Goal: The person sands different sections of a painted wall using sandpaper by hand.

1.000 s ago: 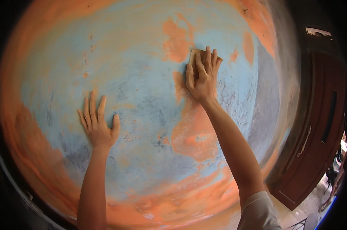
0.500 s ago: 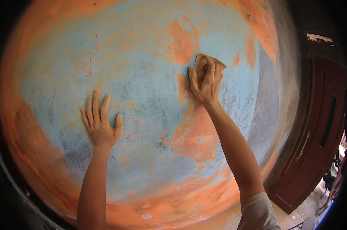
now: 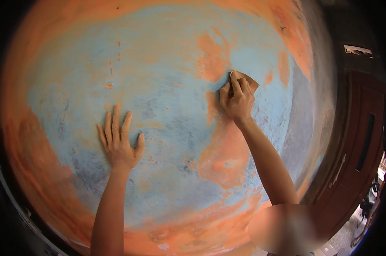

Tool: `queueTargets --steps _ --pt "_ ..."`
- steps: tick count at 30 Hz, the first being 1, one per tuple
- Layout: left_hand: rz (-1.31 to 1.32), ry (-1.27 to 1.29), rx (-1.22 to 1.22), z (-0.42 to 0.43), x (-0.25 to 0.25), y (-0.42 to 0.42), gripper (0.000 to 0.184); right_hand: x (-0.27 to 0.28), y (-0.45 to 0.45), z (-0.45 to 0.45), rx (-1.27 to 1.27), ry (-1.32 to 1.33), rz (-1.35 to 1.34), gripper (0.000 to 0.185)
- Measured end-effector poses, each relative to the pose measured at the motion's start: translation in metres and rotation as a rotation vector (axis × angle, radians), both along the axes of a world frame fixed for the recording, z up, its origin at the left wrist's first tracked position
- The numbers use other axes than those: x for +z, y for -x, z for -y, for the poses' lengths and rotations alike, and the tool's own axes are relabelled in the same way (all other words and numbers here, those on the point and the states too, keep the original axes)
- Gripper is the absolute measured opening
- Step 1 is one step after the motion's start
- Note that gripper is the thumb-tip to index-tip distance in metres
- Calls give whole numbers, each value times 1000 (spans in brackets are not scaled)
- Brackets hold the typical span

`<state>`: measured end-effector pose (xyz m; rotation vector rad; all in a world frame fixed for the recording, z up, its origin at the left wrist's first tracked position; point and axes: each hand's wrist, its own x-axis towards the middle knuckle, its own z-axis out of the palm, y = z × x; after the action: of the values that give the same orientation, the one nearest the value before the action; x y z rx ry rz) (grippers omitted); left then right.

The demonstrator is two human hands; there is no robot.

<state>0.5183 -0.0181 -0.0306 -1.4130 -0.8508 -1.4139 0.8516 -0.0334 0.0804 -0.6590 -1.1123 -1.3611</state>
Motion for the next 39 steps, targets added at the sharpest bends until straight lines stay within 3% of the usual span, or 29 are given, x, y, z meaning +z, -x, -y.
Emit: queueTargets --steps 9,18,24,26,29,33,35,39 --pt "2 5 0 1 1 -1 54 5 8 -3 -22 -113 -76 30" --pt "-5 14 15 1 1 0 55 3 11 -8 138 -192 -63 20" --pt "-19 61 8 1 -1 1 56 7 6 0 158 -75 -53 19" --pt "-12 33 7 -1 0 1 57 23 3 6 45 -56 86 13" --pt "-31 21 9 1 -2 0 57 42 -1 -1 142 24 15 12" --pt "-16 21 -1 1 0 -1 56 17 -9 3 66 34 124 18" --pt "-17 13 -2 1 -1 0 56 -4 -8 6 154 130 111 16" --pt "4 19 -5 -1 -1 -2 54 30 -5 13 17 148 137 13"
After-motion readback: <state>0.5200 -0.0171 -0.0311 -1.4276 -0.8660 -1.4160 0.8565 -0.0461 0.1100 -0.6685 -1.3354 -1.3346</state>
